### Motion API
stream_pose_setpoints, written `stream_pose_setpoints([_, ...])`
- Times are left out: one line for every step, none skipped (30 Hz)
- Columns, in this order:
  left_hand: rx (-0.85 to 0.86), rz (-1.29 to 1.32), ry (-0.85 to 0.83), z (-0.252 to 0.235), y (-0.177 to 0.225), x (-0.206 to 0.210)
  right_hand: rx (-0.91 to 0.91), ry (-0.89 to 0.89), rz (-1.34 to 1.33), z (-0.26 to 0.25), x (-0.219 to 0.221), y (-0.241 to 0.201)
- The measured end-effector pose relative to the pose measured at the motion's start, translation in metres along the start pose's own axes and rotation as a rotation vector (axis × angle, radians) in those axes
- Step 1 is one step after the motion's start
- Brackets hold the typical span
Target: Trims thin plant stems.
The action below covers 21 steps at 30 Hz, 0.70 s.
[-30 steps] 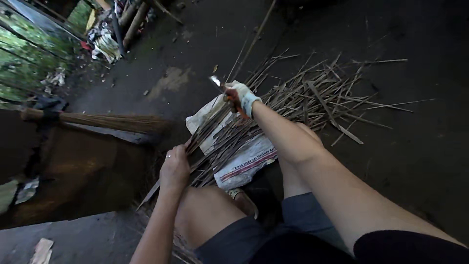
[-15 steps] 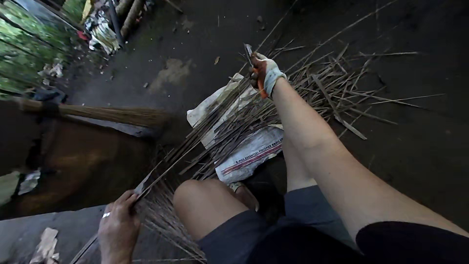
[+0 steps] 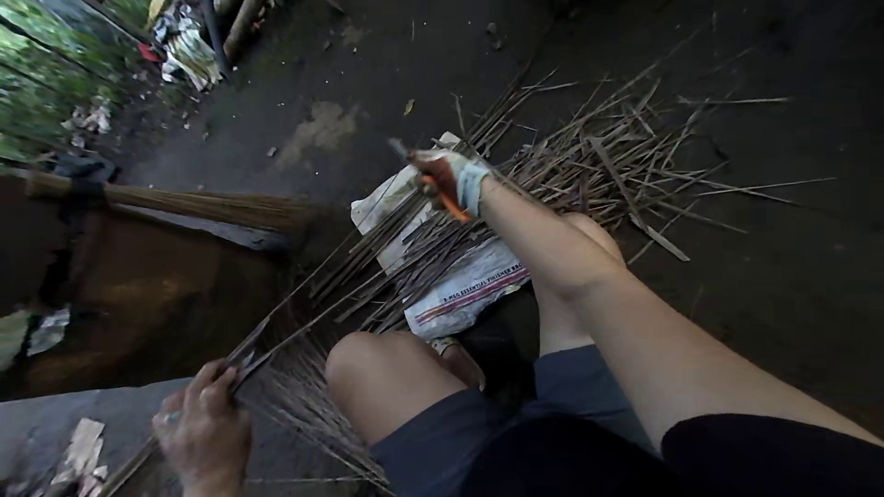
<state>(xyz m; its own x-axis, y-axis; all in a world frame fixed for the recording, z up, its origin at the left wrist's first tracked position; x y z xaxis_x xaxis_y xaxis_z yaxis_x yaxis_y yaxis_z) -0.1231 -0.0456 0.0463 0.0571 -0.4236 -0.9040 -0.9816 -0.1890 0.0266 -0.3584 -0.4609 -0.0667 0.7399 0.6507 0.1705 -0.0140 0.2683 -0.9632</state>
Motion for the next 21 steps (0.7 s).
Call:
stream_pose_setpoints([0.016,0.006,0.014,-0.013,0.007,0.008,-0.051,-0.045,0.062,-0.003,0.02,0.006])
stream_pose_setpoints([0.024,0.023,0.021,-0.025,0.014,0.014,-0.084,-0.069,0.096,-0.003,0.034,0.009])
stream_pose_setpoints([0.042,0.033,0.025,-0.033,0.018,0.02,-0.155,-0.067,0.093,-0.007,0.039,0.015])
stream_pose_setpoints([0.065,0.041,0.027,-0.039,0.021,0.024,-0.206,-0.057,0.033,-0.011,0.036,0.021])
stream_pose_setpoints([0.09,0.042,0.029,-0.04,0.022,0.027,-0.171,-0.037,-0.049,-0.012,0.026,0.021])
stream_pose_setpoints([0.109,0.03,0.033,-0.039,0.02,0.029,-0.026,-0.002,-0.1,-0.004,0.013,0.01])
stream_pose_setpoints([0.109,0.02,0.033,-0.036,0.016,0.028,0.109,0.057,-0.151,-0.001,-0.003,0.0])
stream_pose_setpoints([0.096,0.01,0.022,-0.029,0.009,0.026,0.188,0.119,-0.187,0.0,-0.02,-0.005])
stream_pose_setpoints([0.076,0.003,0.006,-0.021,0.002,0.022,0.213,0.175,-0.197,-0.001,-0.036,-0.007])
stream_pose_setpoints([0.05,0.001,-0.01,-0.012,-0.006,0.017,0.221,0.224,-0.185,-0.003,-0.05,-0.007])
stream_pose_setpoints([0.021,0.004,-0.029,-0.003,-0.016,0.012,0.227,0.271,-0.151,-0.004,-0.063,-0.005])
stream_pose_setpoints([-0.017,0.01,-0.044,0.007,-0.027,0.006,0.231,0.332,-0.116,-0.005,-0.075,-0.003])
stream_pose_setpoints([-0.082,0.013,-0.058,0.019,-0.039,-0.003,0.238,0.396,-0.094,-0.005,-0.086,0.0])
stream_pose_setpoints([-0.164,0.022,-0.077,0.03,-0.051,-0.016,0.242,0.458,-0.095,-0.003,-0.1,0.006])
stream_pose_setpoints([-0.246,0.005,-0.098,0.042,-0.064,-0.03,0.255,0.512,-0.102,-0.002,-0.114,0.01])
stream_pose_setpoints([-0.31,-0.046,-0.112,0.052,-0.074,-0.043,0.278,0.535,-0.1,0.0,-0.125,0.013])
stream_pose_setpoints([-0.36,-0.097,-0.122,0.06,-0.078,-0.053,0.302,0.523,-0.065,0.004,-0.129,0.014])
stream_pose_setpoints([-0.379,-0.112,-0.13,0.062,-0.078,-0.058,0.325,0.474,-0.001,0.007,-0.124,0.011])
stream_pose_setpoints([-0.384,-0.091,-0.151,0.06,-0.072,-0.057,0.343,0.396,0.06,0.012,-0.109,0.007])
stream_pose_setpoints([-0.392,-0.044,-0.179,0.051,-0.059,-0.05,0.351,0.308,0.112,0.016,-0.083,0.004])
stream_pose_setpoints([-0.404,0.008,-0.191,0.038,-0.044,-0.038,0.337,0.2,0.158,0.02,-0.052,0.0])
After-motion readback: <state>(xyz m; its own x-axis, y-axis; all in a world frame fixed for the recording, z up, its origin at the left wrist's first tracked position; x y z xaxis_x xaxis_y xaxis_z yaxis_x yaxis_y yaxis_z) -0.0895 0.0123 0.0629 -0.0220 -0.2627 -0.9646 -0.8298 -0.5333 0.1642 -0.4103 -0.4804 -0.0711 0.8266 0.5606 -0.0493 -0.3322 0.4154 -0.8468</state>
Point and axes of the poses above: each hand's wrist, its own z-axis away from the middle knuckle, its own x-axis out of the palm, y = z × x, the point moved 3 cm from there along -z, towards the middle knuckle, and after that the axes turned 14 degrees about z, right-handed, at the moved point
